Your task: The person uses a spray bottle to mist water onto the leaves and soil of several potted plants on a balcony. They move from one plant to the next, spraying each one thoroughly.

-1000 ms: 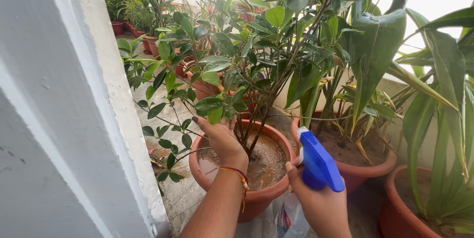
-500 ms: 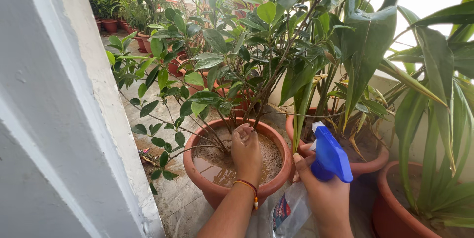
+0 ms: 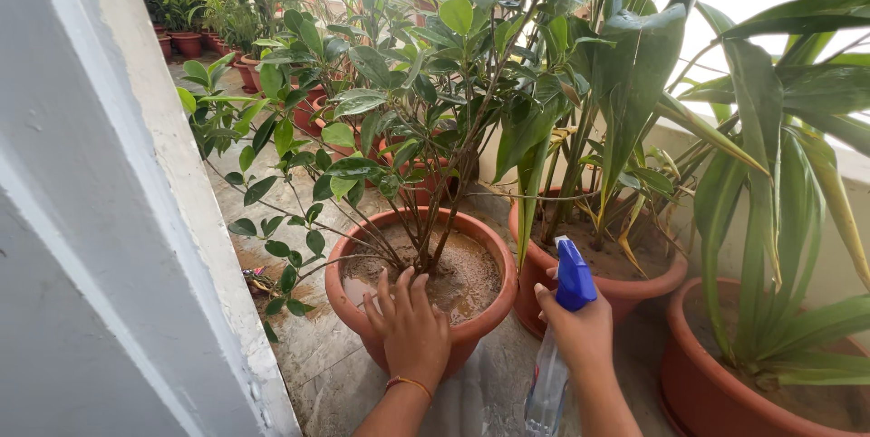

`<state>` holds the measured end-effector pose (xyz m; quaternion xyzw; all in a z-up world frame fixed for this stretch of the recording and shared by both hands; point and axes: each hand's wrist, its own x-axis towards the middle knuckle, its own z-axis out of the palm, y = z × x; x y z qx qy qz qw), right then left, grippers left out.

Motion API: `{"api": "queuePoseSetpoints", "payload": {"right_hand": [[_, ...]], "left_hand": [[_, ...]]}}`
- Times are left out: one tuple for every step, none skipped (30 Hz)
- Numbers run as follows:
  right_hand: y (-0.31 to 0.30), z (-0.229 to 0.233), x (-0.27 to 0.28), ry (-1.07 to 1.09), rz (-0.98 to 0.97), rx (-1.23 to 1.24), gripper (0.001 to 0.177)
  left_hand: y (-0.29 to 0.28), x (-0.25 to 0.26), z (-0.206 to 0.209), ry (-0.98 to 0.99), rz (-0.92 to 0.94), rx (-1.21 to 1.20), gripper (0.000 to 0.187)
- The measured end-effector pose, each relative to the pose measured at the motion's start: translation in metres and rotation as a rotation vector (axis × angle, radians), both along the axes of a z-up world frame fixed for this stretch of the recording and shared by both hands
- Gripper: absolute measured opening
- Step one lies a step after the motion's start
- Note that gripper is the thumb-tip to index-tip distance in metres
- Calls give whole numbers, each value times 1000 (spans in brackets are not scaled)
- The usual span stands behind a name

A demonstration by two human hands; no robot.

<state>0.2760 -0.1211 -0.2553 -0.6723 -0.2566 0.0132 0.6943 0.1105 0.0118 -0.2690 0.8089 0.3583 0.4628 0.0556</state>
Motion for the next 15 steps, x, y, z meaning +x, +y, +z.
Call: {"api": "queuePoseSetpoints", "payload": {"right_hand": [[1, -14, 6, 3, -42, -13, 33], [3, -29, 11, 8, -83, -26, 34], [6, -45, 16, -17, -103, -25, 34], [8, -60, 22, -43, -124, -25, 35], [10, -75, 27, -68, -145, -24, 35], [11, -90, 31, -79, -141, -14, 35], [11, -103, 34, -90, -137, -4, 36], [12, -114, 36, -98, -133, 4, 36], [13, -122, 38, -104, -147, 0, 38], [14, -128, 40, -109, -161, -4, 40], [14, -132, 39, -114, -176, -9, 41], [12, -134, 37, -104, -180, -21, 47], [12, -132, 35, -94, -185, -33, 53], [12, -127, 32, -84, -191, -45, 59], [9, -122, 27, -78, -213, -95, 71]], "left_hand": [[0, -4, -7, 37, 10, 73, 56], [0, -4, -11, 19, 13, 64, 57], [0, -4, -14, 2, 16, 55, 59], [0, -3, -16, -17, 19, 46, 61], [0, -4, -17, -33, 37, 46, 61], [0, -4, -17, -49, 56, 46, 61], [0, -4, -17, -65, 75, 45, 62], [-1, -6, -18, -57, 81, 33, 60], [-1, -6, -18, -49, 87, 20, 59], [-1, -6, -18, -39, 93, 6, 58], [0, -6, -18, -56, 101, 3, 58], [0, -5, -19, -71, 109, -2, 59], [1, -5, -21, -86, 116, -7, 59], [2, -5, -23, -85, 129, -19, 59], [3, -5, -25, -83, 141, -31, 60]]}}
